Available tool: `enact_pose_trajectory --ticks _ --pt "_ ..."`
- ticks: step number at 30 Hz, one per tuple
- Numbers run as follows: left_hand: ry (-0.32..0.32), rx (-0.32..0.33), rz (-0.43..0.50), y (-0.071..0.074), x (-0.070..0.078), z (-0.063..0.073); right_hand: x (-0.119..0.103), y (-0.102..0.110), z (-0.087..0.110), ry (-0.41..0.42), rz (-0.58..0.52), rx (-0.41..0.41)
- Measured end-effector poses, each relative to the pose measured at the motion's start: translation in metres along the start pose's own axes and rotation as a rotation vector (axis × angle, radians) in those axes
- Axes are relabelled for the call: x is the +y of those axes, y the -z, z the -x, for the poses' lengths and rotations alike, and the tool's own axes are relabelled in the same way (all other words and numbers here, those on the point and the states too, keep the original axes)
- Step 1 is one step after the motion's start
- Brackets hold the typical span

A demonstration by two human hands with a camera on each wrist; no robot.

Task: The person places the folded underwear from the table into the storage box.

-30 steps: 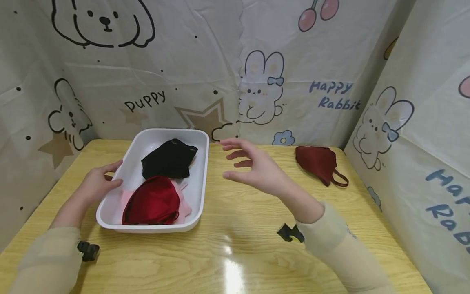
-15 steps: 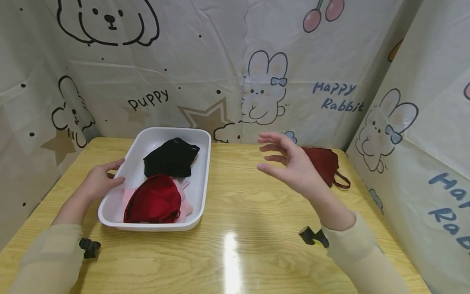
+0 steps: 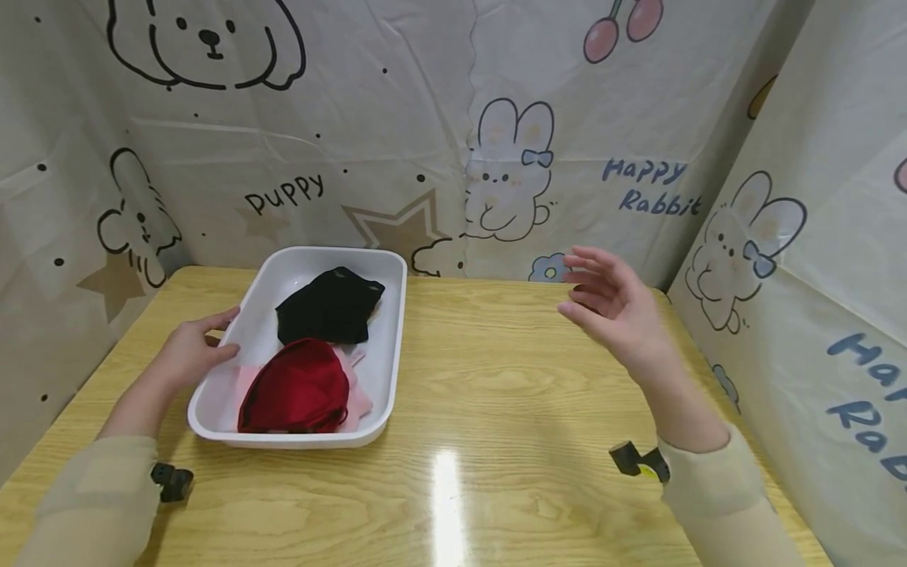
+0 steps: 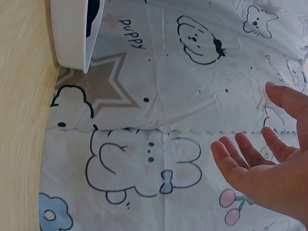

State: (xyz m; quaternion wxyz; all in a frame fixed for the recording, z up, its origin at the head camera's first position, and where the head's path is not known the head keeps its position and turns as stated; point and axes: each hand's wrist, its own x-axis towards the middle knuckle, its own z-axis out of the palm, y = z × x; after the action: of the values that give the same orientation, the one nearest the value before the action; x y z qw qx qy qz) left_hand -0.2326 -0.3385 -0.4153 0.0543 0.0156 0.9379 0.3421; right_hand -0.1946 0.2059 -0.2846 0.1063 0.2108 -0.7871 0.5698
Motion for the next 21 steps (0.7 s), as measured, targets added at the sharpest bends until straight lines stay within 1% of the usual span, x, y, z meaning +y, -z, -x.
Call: enact_pose_trajectory --ticks 4,9,12,21 --pt "-0.003 0.002 0.0 0.0 0.0 0.0 0.008 0.01 0.001 -0.01 -0.053 0.059" --pt "-0.005 0.001 0.004 0.0 0.0 0.0 0.018 0.022 0.003 0.006 -0.11 0.123" --pt "-0.011 0.004 0.003 0.0 -0.001 0.0 0.025 0.029 0.005 0.005 -0.113 0.156" --pt "-0.007 0.0 0.005 0.0 0.0 0.0 0.048 0.046 0.006 -0.045 -0.131 0.228"
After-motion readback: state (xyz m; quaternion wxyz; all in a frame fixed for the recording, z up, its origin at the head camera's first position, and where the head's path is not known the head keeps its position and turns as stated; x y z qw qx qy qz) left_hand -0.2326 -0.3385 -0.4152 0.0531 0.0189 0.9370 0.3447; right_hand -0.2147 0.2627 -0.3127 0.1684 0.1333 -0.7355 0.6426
